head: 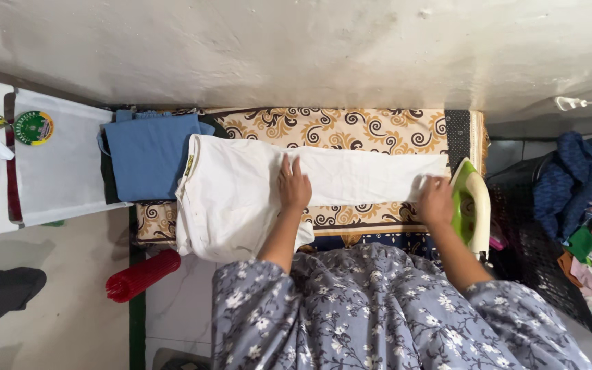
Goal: The person irons a pair of blue pants on a patterned ironing board, smoothing the fabric and folding the garment. After finishing the blue pants, the person picks up a pair of white pants from a nearby pile of laundry and begins ironing them as well.
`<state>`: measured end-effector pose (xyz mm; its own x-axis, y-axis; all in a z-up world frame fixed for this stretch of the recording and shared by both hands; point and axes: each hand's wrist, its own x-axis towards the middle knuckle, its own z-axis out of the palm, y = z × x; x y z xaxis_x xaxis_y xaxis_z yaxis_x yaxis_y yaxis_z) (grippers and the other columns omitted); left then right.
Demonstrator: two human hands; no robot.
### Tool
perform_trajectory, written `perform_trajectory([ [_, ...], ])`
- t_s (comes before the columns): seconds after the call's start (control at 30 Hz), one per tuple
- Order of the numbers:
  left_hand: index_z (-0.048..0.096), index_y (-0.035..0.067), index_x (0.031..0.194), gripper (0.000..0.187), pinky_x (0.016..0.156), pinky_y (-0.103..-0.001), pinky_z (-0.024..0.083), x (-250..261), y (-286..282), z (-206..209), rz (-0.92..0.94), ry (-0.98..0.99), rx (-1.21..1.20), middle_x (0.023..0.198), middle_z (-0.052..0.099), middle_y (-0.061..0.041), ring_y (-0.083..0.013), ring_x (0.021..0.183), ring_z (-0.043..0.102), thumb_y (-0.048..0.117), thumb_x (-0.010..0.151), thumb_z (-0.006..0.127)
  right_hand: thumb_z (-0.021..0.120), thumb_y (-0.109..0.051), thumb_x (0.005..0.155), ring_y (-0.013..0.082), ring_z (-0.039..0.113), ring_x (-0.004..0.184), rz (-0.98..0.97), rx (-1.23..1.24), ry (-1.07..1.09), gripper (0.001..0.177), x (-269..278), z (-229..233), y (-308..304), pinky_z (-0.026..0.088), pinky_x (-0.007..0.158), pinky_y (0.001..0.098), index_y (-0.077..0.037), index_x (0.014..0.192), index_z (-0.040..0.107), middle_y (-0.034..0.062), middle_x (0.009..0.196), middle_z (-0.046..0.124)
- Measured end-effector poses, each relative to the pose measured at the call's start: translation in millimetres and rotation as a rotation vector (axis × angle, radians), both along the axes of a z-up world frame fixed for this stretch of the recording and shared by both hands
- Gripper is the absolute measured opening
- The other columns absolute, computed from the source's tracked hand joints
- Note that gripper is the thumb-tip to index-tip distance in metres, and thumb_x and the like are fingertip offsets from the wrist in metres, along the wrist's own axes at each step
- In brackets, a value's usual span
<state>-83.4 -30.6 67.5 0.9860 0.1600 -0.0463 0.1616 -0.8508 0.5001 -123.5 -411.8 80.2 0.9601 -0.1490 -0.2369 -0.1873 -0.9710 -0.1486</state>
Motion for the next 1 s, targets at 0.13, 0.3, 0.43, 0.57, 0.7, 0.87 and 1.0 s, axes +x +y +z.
perform_trajectory([
  [0.13, 0.037, 0.009, 0.155, 0.065, 0.125, -0.052, 0.017, -63, 18, 4, -0.157, 0.331, 0.128, 0.166, 0.025, -0.016, -0.0354, 0.154, 0.023, 0.027, 0.096, 0.059, 0.063, -0.010, 0.091, 0.0363, 0.060, 0.117, 0.193, -0.081, -0.052, 0.045, -61, -13, 3, 0.053, 0.096, 0.0487, -0.008, 0.136, 0.056, 0.0146, 0.140, 0.056],
  [0.3, 0.021, 0.009, 0.160, 0.079, 0.123, -0.053, 0.007, -103, 44, -8, -0.072, 0.431, 0.225, 0.168, 0.015, -0.014, -0.0334, 0.155, 0.011, 0.037, 0.096, 0.057, 0.061, -0.019, 0.094, 0.0392, 0.057, 0.125, -0.095, 0.061, -0.010, 0.042, -69, 18, 4, 0.050, 0.095, 0.0493, -0.008, 0.135, 0.056, 0.0190, 0.138, 0.056],
  [0.43, 0.019, 0.009, 0.162, 0.082, 0.125, -0.057, 0.007, -121, 53, -15, -0.026, 0.452, 0.247, 0.170, 0.020, -0.013, -0.0346, 0.157, 0.014, 0.038, 0.096, 0.058, 0.075, -0.020, 0.088, 0.0381, 0.054, 0.130, -0.118, -0.087, -0.427, 0.060, -69, 58, -20, 0.045, 0.109, 0.0472, -0.005, 0.142, 0.054, 0.0215, 0.139, 0.058],
  [0.57, 0.019, 0.017, 0.163, 0.083, 0.123, -0.061, 0.005, -125, 53, -8, -0.038, 0.513, 0.241, 0.169, 0.021, -0.014, -0.0369, 0.155, 0.016, 0.042, 0.095, 0.061, 0.087, -0.028, 0.070, 0.0462, 0.059, 0.110, -0.404, -0.081, -0.264, 0.079, -64, 57, -69, 0.047, 0.093, 0.0537, 0.003, 0.136, 0.057, 0.0297, 0.118, 0.063],
  [0.7, 0.019, 0.029, 0.164, 0.083, 0.124, -0.061, 0.006, -119, 52, 3, -0.055, 0.609, 0.246, 0.168, 0.022, -0.014, -0.0364, 0.154, 0.019, 0.044, 0.095, 0.062, 0.078, -0.034, 0.088, 0.0456, 0.069, 0.103, -0.410, 0.306, -0.164, 0.053, -74, 43, -98, 0.054, 0.092, 0.0520, -0.003, 0.127, 0.063, 0.0274, 0.109, 0.071],
  [0.87, 0.022, 0.033, 0.163, 0.082, 0.123, -0.064, 0.010, -112, 60, -2, -0.120, 0.684, 0.251, 0.169, 0.020, -0.015, -0.0365, 0.154, 0.023, 0.049, 0.094, 0.063, 0.076, -0.039, 0.094, 0.0454, 0.071, 0.095, -0.457, 0.376, -0.370, 0.050, -70, 54, -77, 0.055, 0.085, 0.0520, 0.000, 0.121, 0.059, 0.0280, 0.103, 0.071],
  [1.0, 0.022, 0.035, 0.162, 0.084, 0.123, -0.064, 0.011, -102, 61, -7, -0.122, 0.751, 0.212, 0.170, 0.017, -0.014, -0.0371, 0.155, 0.022, 0.055, 0.092, 0.064, 0.065, -0.045, 0.102, 0.0459, 0.072, 0.082, -0.357, 0.374, -0.281, 0.051, -56, 70, -19, 0.056, 0.072, 0.0538, 0.000, 0.125, 0.055, 0.0288, 0.092, 0.071],
])
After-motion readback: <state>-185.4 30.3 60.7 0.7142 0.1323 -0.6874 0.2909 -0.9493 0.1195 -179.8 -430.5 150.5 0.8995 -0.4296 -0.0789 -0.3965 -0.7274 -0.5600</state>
